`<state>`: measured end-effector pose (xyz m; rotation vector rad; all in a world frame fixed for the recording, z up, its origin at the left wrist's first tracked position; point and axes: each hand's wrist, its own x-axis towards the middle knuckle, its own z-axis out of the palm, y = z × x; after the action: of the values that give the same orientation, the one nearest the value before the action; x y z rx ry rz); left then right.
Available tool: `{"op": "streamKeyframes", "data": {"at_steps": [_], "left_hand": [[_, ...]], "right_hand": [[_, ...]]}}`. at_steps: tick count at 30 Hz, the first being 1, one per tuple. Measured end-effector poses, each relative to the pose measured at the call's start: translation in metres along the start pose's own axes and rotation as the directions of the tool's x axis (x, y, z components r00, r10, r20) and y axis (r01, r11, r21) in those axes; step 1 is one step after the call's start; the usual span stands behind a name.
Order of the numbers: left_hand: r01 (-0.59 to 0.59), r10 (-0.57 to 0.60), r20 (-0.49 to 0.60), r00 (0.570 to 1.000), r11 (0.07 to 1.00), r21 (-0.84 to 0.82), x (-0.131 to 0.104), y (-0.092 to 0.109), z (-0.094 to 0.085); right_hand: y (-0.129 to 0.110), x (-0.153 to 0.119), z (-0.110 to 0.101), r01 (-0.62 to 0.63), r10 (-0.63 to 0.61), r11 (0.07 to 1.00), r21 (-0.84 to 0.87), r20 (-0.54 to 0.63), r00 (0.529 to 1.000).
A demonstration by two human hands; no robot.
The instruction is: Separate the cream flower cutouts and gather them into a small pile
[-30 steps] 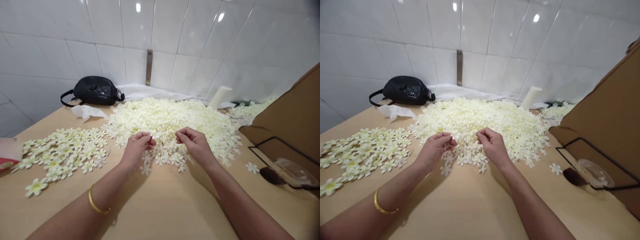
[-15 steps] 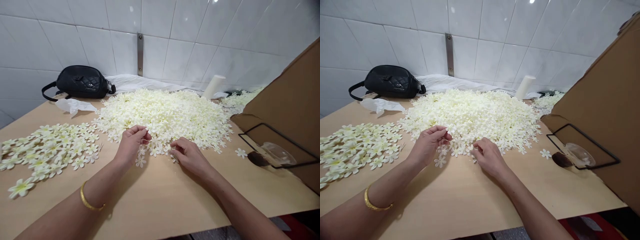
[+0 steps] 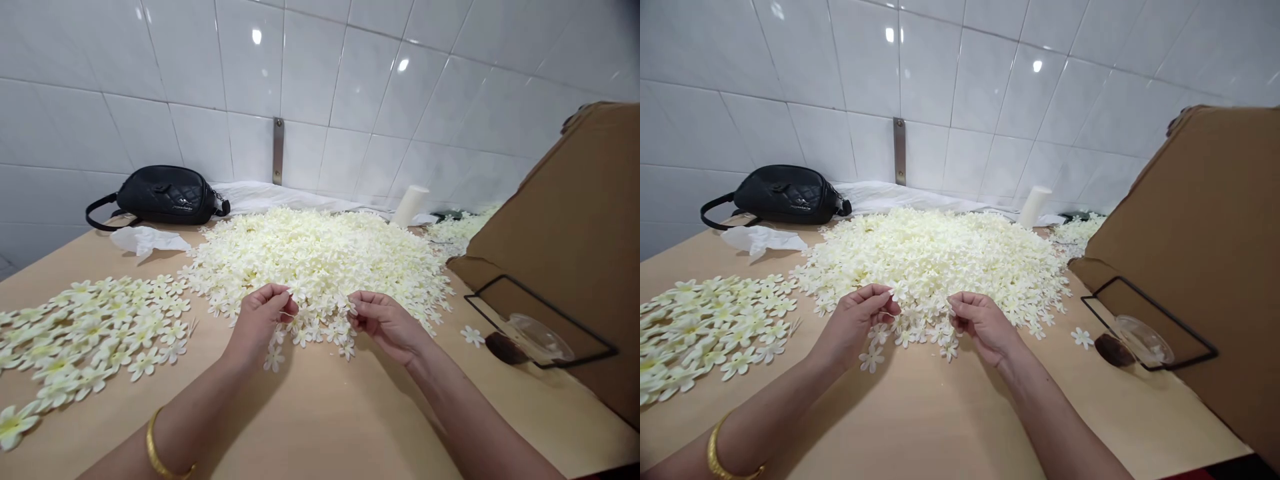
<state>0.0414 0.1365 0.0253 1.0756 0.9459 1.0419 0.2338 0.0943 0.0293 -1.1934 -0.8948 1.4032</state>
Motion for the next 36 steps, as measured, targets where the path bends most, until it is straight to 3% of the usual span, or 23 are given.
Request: {"op": "streamKeyframes", "data": {"at_steps": [4,7,12,18,24,28,36], "left_hand": [[0.001,0.0,0.009,1.0,1.0,-0.02,-0.001,0.0,-0.001],[0.021,-0.011,0.093,0.996,0.995,-0.102,-0.003,0.001,0.0],[0.116,-0.047,0.269,0.962,0.962,-0.247,-0.005,0.003,0.003],[0.065,-0.022,0.193,0.981,0.973,-0.22,-0.003,-0.001,0.001],[0.171,-0.11,0.178,0.978,0.908,-0.382,0.0,-0.001,0.002],[0.19,-0.127,0.178,0.976,0.893,-0.407,0.003,-0.003,0.001],[0.183,-0.147,0.121,0.982,0.905,-0.385,0.003,-0.002,0.002]], "right_hand": [[-0.01,0.008,0.009,-0.021,0.019,0.998,0.057,0.034,0.999],[-0.01,0.012,0.02,-0.004,0.001,0.999,0.052,0.055,0.999],[0.001,0.014,0.037,0.192,-0.19,0.962,-0.195,0.026,0.981],[0.011,0.01,0.048,0.239,-0.23,0.934,-0.267,0.067,0.971],[0.013,0.008,0.048,0.325,-0.31,0.912,-0.251,0.095,0.946],[0.013,0.006,0.046,0.317,-0.298,0.916,-0.246,0.113,0.948],[0.011,0.009,0.039,0.281,-0.286,0.93,-0.236,0.014,0.958]]}}
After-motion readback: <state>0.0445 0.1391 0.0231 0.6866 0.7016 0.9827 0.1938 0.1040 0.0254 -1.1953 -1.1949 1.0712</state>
